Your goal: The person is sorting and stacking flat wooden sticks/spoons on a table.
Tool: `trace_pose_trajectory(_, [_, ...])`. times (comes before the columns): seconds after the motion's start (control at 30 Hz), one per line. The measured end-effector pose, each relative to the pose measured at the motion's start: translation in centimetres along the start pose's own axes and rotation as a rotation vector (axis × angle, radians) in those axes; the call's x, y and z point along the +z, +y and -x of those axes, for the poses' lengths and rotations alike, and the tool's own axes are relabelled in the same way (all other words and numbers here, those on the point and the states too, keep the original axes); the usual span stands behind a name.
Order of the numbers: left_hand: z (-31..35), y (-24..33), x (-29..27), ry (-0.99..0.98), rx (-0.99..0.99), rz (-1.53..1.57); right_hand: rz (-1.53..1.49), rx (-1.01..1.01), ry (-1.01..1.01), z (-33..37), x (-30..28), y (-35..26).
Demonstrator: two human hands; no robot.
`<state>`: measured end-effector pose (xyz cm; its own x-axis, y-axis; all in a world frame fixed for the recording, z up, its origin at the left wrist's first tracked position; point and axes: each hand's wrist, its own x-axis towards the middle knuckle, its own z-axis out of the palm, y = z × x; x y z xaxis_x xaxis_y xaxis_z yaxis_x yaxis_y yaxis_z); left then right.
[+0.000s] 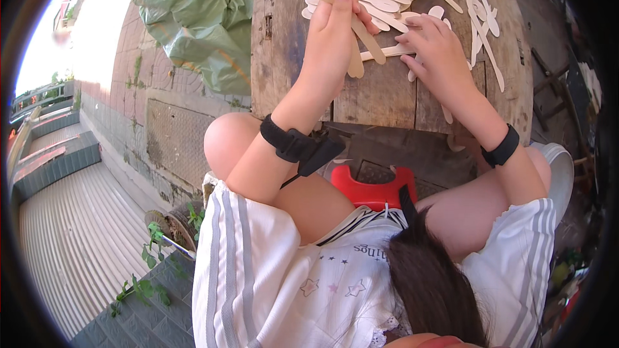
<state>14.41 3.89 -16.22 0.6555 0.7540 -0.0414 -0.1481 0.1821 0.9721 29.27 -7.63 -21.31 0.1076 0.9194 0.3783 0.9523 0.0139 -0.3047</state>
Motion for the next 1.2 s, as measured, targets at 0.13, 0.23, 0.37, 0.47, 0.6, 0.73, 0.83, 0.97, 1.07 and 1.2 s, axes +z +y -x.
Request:
trace_pose_trajectory(0.13, [-0.1, -0.4, -0.3, 0.05, -0.036, 0.034, 0.003, 0.004, -0.002, -0.4, -0.3, 0.4])
trace_pose_trajectory(0.23, [-0.5, -0.6, -0.8, 0.058, -0.062, 0.009, -0.058, 0.067, -0.01, -0.6, -0.9, 1.3])
trace_pose_trajectory(0.37, [-0.4, -1.1, -0.6, 0.025, -0.006, -0.213, -0.291, 0.239, -0.075, -1.1, -2.0, 1.9])
trace_pose_trajectory(0.47, [-0.3, -1.0, -0.5, -0.019, 0.041, -0.583, -0.239, 0.184, -0.047, -1.1, -3.2, 1.5])
trace_pose_trajectory(0.6, [-0.1, -1.3, 0.2, -0.24, 0.061, -0.744, -0.07, -0.103, 0.099, -1.5, -5.0, 0.3])
trace_pose_trajectory(0.73, [0.4, -1.6, 0.7, -0.314, -0.072, -0.704, -0.086, -0.106, 0.191, -1.8, -5.1, 0.6])
trace_pose_trajectory(0.83, [0.1, -2.2, 0.4, -0.303, -0.163, -0.633, -0.338, 0.11, 0.179, -2.2, -4.7, 0.4])
trace_pose_trajectory(0.97, [0.4, -1.4, 0.9, -0.288, -0.35, -0.326, -0.156, 0.106, 0.19, -1.2, -1.3, 4.3])
trace_pose_trajectory(1.07, [0.3, -1.1, 0.4, -0.273, -0.332, -0.111, 0.075, 0.024, 0.122, -0.4, 0.3, 3.5])
trace_pose_trajectory(1.2, [0.1, -1.0, 0.6, -0.177, -0.214, 0.086, 0.168, -0.022, 0.059, -0.7, 1.0, 2.3])
